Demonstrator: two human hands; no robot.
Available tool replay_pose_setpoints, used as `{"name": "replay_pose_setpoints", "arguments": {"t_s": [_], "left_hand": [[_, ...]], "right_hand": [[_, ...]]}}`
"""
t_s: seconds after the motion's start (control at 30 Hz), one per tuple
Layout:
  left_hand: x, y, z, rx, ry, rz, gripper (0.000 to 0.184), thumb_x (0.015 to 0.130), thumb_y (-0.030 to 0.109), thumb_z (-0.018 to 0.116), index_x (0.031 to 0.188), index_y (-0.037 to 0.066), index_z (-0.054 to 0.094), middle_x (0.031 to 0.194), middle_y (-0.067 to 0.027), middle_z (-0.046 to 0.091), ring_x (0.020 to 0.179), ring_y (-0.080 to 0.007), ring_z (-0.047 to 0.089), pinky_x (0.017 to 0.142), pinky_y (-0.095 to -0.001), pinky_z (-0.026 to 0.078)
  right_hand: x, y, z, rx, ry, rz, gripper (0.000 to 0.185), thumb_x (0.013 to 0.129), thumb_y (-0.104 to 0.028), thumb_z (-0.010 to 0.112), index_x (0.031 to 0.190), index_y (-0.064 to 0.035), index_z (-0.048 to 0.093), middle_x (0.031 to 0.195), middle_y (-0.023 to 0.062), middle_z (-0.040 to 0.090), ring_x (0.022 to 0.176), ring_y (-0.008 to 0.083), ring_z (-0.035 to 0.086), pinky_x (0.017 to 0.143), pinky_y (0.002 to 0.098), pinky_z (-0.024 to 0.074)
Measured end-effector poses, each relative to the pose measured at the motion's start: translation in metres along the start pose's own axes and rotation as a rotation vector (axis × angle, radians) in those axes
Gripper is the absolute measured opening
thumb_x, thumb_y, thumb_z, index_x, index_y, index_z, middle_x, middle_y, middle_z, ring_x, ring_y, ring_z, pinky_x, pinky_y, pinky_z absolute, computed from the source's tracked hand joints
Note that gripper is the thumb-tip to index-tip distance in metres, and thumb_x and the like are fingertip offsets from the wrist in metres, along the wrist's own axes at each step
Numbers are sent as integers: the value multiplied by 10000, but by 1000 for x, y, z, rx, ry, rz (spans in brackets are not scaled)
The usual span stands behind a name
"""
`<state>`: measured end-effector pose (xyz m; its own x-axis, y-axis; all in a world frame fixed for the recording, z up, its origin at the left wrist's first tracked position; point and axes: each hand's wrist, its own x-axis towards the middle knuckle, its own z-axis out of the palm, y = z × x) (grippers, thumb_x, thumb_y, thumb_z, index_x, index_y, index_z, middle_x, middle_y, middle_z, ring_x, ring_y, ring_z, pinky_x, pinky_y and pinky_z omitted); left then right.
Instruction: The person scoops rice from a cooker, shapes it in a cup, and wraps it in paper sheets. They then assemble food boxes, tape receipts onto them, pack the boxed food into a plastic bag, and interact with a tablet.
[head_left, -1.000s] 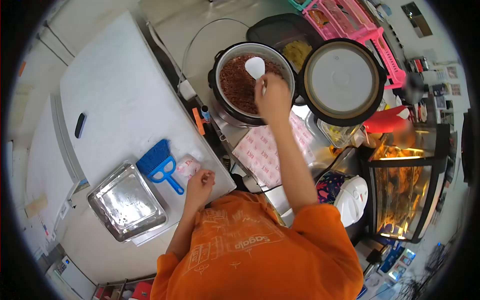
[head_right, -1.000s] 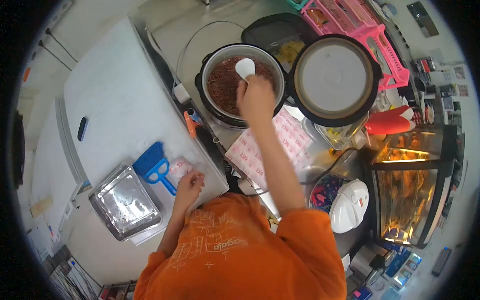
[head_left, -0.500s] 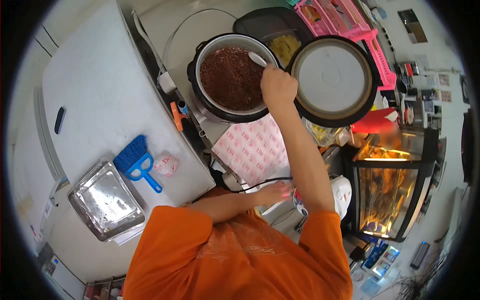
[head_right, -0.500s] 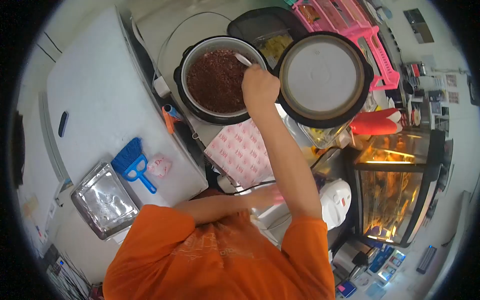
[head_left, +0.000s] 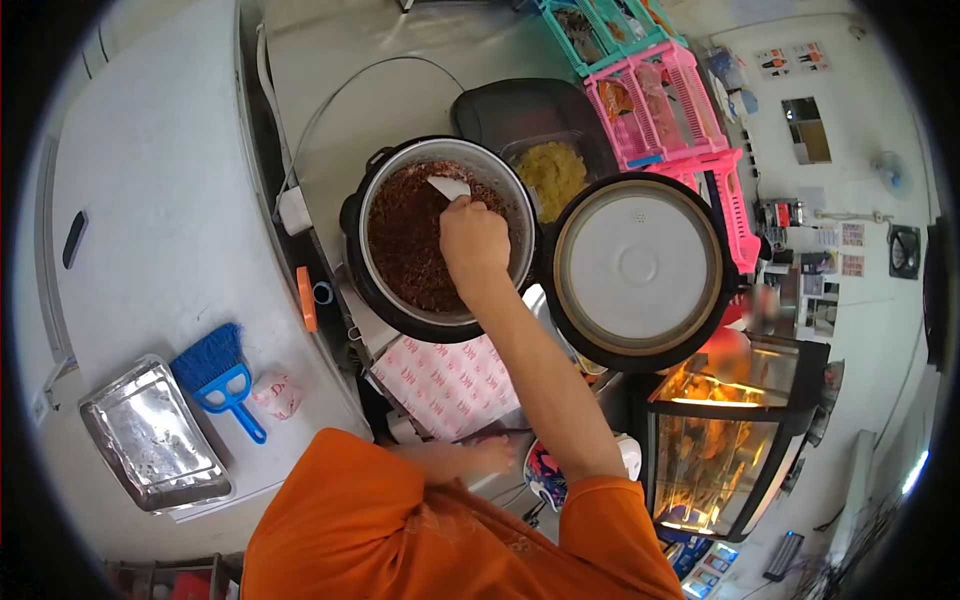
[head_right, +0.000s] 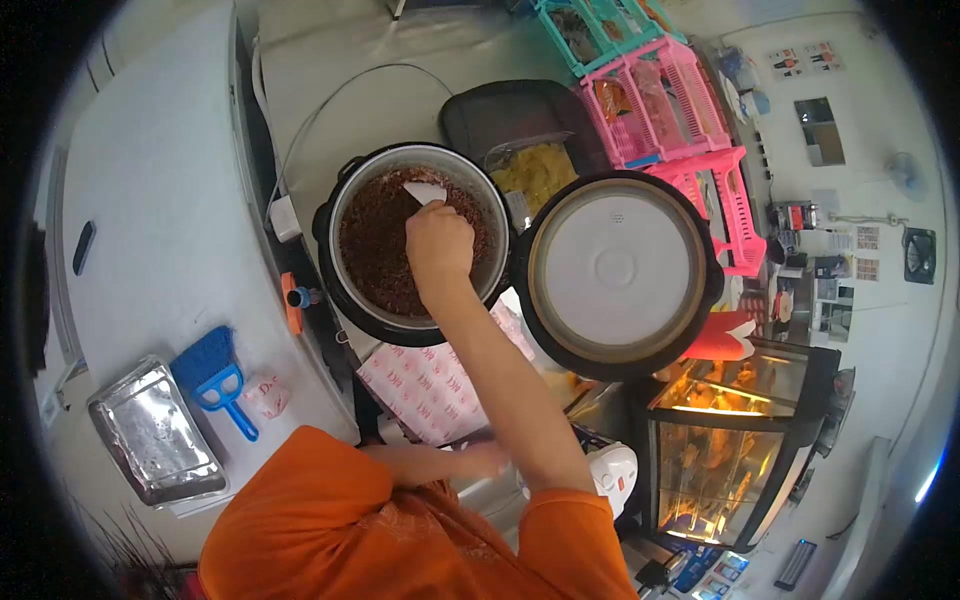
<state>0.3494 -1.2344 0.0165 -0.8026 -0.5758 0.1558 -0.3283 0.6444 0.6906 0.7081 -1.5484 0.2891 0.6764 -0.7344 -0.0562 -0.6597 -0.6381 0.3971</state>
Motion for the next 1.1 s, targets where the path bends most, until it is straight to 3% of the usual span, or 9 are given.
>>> {"name": "replay_pose_setpoints", "arguments": {"t_s": [0.13, 0.23, 0.37, 0.47, 0.57, 0.67, 0.8, 0.9, 1.1], "left_hand": [[-46, 6, -112, -216, -7, 7, 213, 861, 273, 593, 1045, 182, 650, 1073, -83, 626, 1097, -274, 572, 935, -500, 433], [-79, 8, -197, -750, 9, 19, 322, 872, 246, 615, 1176, 140, 591, 1125, -106, 617, 1089, -275, 576, 914, -431, 466], [-152, -26, -277, -1728, 127, -427, 513, 855, 203, 691, 1322, 99, 504, 1249, -80, 570, 1099, -199, 569, 930, -341, 476], [-227, -34, -336, -1645, 538, -554, 618, 860, 162, 689, 1405, 77, 412, 1286, -89, 544, 1159, -186, 544, 996, -347, 452], [-267, -17, -376, -1722, 1047, -712, 804, 869, 176, 671, 1520, 64, 213, 1402, -125, 463, 1265, -228, 493, 1065, -365, 407], [-275, -28, -386, -1755, 1131, -466, 869, 873, 176, 658, 1548, 69, 121, 1436, -142, 429, 1321, -256, 444, 1085, -375, 388], [-263, -12, -394, -1669, 1169, -555, 833, 861, 171, 675, 1517, 28, 183, 1389, -145, 460, 1304, -254, 451, 1076, -374, 390], [-263, 19, -433, -1066, 1030, -820, 725, 845, 185, 704, 1422, 1, 307, 1315, -144, 495, 1225, -238, 505, 1023, -371, 424], [-225, 42, -554, -27, 1136, -879, 545, 832, 251, 696, 1259, 17, 449, 1092, -200, 596, 940, -338, 639, 824, -428, 524]], "right_hand": [[2, 50, -44, 172, -145, 25, 185, 908, -151, 504, 958, -91, 672, 820, 142, 700, 725, 304, 714, 606, 454, 552], [12, 39, -42, 142, 113, -13, 162, 869, -158, 547, 932, -87, 678, 787, 141, 686, 698, 301, 704, 603, 415, 560], [-10, 8, -42, 156, -83, -186, 166, 855, -154, 559, 875, -69, 699, 805, 131, 701, 719, 299, 711, 614, 411, 564], [-30, 45, -84, 176, -337, -127, 223, 874, -228, 570, 843, -106, 754, 851, 117, 733, 801, 266, 728, 665, 398, 565], [-21, 67, -61, 221, -195, 116, 206, 858, -155, 546, 836, -66, 730, 819, 151, 716, 743, 319, 717, 631, 437, 569], [-34, 18, -48, 255, -151, -20, 213, 861, -155, 543, 850, -62, 735, 828, 166, 717, 759, 315, 721, 645, 425, 572], [-42, -8, -62, 231, -261, -126, 207, 858, -175, 564, 842, -80, 747, 832, 146, 724, 769, 293, 724, 675, 400, 569], [-30, 46, -103, 227, -356, -33, 195, 867, -211, 594, 857, -90, 746, 912, 129, 730, 890, 272, 717, 713, 397, 559], [-33, 51, -78, 201, -367, 17, 172, 818, -184, 643, 930, -100, 741, 949, 113, 733, 907, 269, 714, 743, 400, 555]]}}
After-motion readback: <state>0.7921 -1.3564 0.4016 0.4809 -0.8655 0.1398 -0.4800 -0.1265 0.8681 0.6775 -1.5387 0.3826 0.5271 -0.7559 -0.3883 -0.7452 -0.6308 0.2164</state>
